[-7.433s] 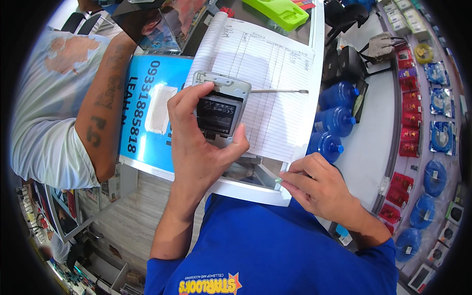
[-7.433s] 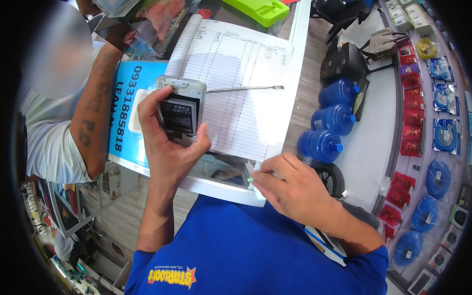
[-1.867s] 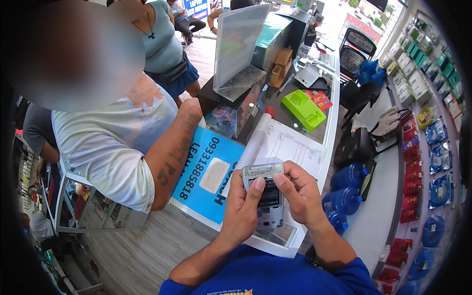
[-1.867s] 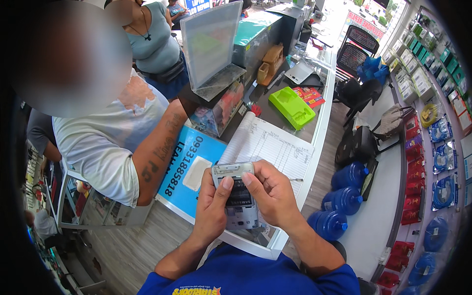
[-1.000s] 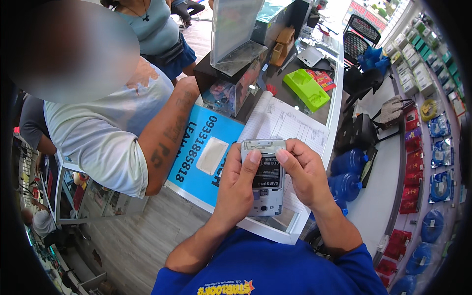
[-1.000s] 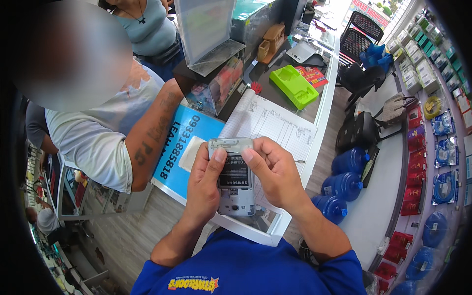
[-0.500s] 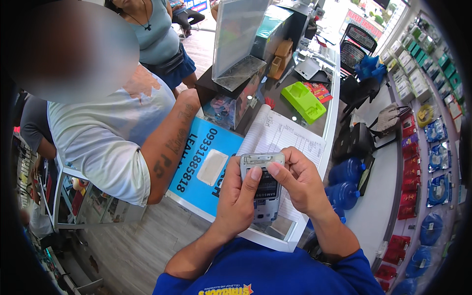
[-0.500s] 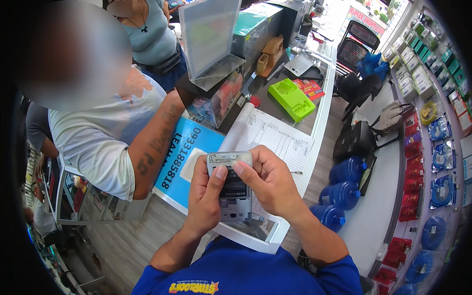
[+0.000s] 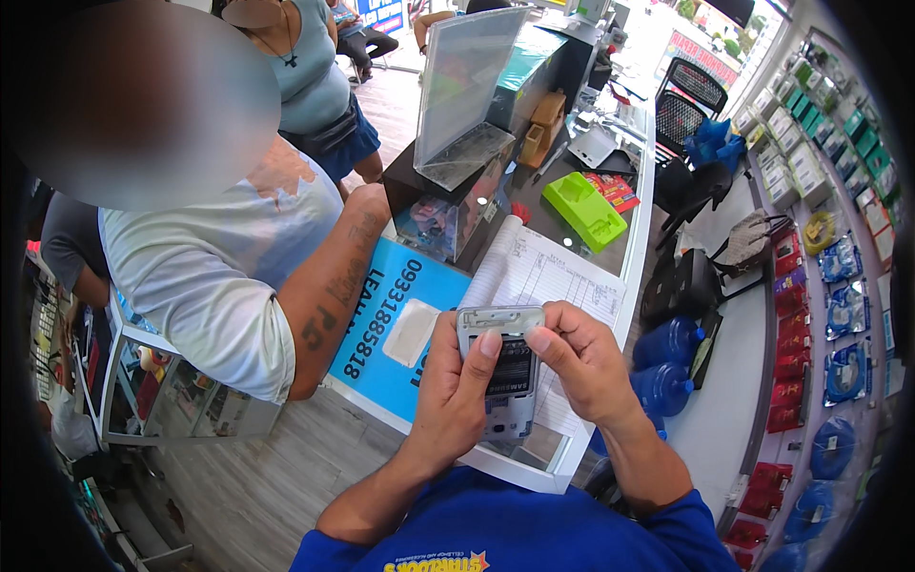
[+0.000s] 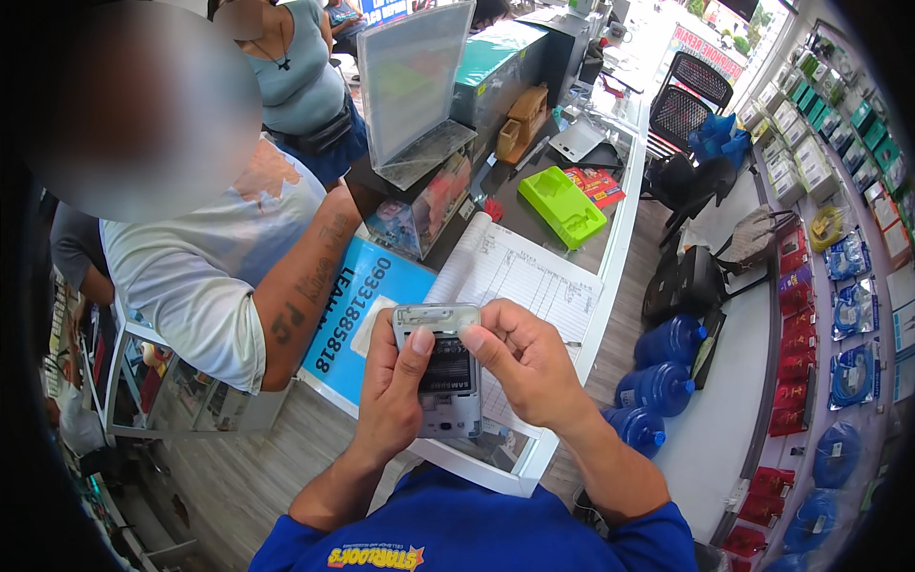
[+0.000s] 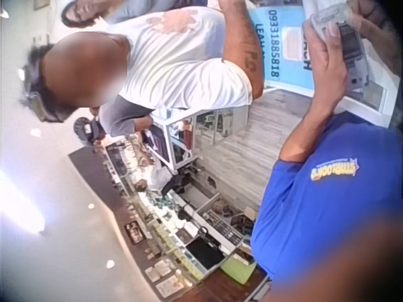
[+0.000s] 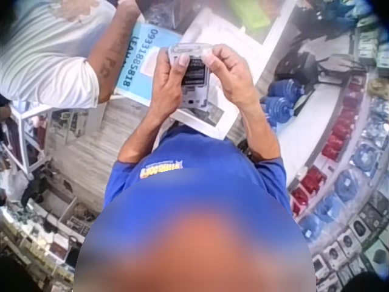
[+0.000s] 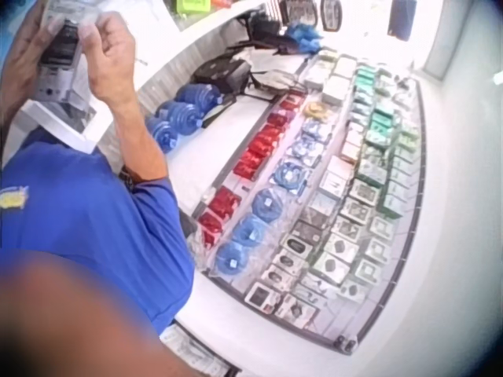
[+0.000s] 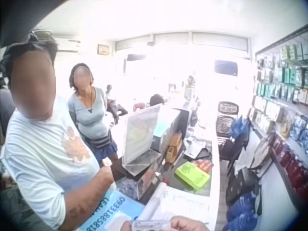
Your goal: The person disassembles a Samsung smartphone, removes the battery and SIM card, and then reassembles the device. The person then places the phone into a blue plastic bag.
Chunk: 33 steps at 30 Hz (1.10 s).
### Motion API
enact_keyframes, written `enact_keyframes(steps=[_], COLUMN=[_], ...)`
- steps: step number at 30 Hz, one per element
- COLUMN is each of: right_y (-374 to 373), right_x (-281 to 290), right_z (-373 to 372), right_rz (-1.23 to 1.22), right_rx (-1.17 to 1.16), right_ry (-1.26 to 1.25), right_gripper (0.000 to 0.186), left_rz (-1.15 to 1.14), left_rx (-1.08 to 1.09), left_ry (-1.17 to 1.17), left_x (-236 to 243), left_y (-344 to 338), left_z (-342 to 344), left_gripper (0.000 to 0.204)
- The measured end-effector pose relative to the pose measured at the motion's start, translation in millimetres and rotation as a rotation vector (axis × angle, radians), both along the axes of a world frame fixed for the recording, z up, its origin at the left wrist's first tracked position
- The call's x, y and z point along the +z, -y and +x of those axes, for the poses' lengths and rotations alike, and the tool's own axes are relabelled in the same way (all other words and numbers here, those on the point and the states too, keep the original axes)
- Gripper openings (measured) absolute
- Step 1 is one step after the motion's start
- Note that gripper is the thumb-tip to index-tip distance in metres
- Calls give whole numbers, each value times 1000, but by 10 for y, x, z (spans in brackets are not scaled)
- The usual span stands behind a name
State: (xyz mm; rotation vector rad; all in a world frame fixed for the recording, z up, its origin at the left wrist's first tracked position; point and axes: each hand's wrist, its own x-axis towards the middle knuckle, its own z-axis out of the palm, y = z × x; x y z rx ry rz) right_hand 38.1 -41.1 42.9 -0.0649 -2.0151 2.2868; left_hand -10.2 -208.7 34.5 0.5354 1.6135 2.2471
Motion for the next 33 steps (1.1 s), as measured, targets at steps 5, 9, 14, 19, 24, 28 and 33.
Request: enact_keyframes(steps=[5, 9, 14, 19, 24, 28, 33], right_y=[18, 7, 58, 4, -34, -15, -36], right_x=[44, 50, -55, -89, -9, 54, 59], right_z=[2, -30, -66, -83, -97, -86, -35], right_rz=[-93, -190, -121, -34, -216, -302, -232], right_rx=[0, -18, -97, -118, -91, -105, -33], right_ry=[89, 100, 15, 69, 186, 222, 184], right_gripper=[23, 22, 20, 24, 29, 30, 30], left_rz=[32, 64, 69, 66, 59, 51, 9], left_rx=[-2, -36, -49, -95, -168, -164, -211], left_ry=[70, 135, 127, 238, 429, 374, 229], left_x=[12, -1, -49, -36, 15, 26, 35], left_y=[-6, -38, -125, -148, -91, -54, 18], left_z=[-18, -75, -110, -149, -199, -188, -216], left_gripper=[23, 24, 24, 26, 32, 27, 31])
